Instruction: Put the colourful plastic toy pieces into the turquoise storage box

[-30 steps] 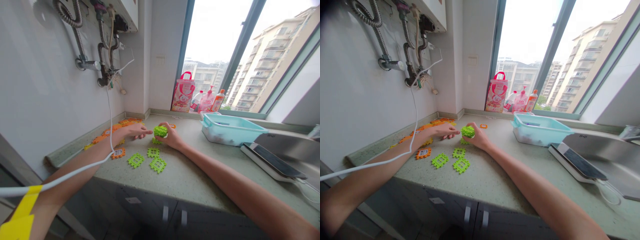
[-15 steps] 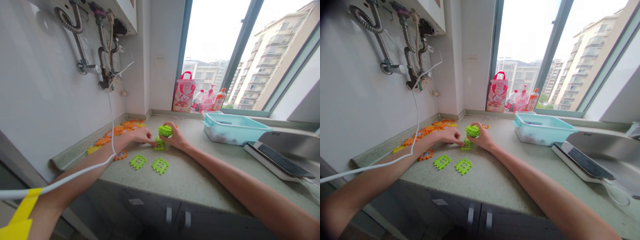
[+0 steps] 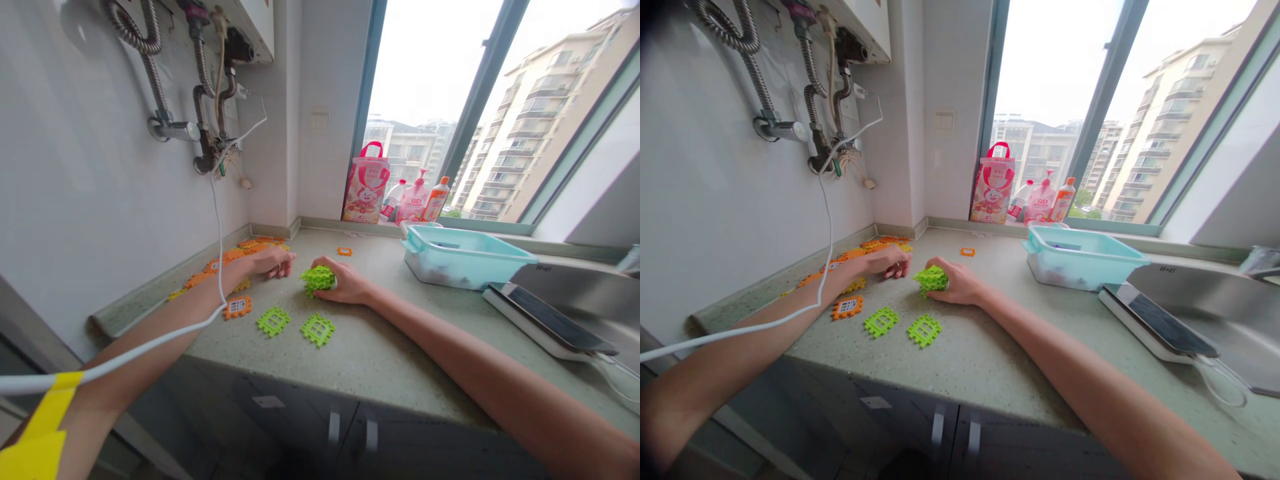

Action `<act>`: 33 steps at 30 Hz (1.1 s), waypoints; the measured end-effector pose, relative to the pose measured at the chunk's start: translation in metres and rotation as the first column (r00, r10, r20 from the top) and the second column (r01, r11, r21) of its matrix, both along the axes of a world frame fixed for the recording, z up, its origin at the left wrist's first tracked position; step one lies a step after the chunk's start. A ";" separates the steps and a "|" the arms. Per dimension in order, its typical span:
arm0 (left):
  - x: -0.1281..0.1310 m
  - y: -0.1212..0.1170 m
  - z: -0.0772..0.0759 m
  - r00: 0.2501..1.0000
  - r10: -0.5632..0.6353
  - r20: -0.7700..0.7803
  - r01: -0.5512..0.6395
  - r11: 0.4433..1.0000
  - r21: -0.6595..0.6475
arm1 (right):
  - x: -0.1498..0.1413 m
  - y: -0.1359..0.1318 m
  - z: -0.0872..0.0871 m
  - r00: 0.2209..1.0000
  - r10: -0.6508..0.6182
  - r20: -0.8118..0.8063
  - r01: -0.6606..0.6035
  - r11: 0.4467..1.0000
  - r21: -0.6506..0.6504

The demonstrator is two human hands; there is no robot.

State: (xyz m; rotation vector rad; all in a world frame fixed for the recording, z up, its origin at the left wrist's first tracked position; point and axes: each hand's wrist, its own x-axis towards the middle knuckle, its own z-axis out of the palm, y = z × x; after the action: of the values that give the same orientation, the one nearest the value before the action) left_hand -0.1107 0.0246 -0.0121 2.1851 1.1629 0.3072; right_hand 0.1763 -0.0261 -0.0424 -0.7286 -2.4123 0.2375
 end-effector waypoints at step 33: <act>0.034 -0.018 0.000 0.948 -0.174 -0.267 0.269 0.887 0.375 | 0.185 -0.005 0.093 0.600 -0.723 -0.343 0.792 0.474 0.385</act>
State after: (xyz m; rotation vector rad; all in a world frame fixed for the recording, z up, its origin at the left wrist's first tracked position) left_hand -0.0767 0.0067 -0.0119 2.7579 1.0152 0.2180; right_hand 0.3616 -0.0312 0.0506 -1.3810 -1.6474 -0.6842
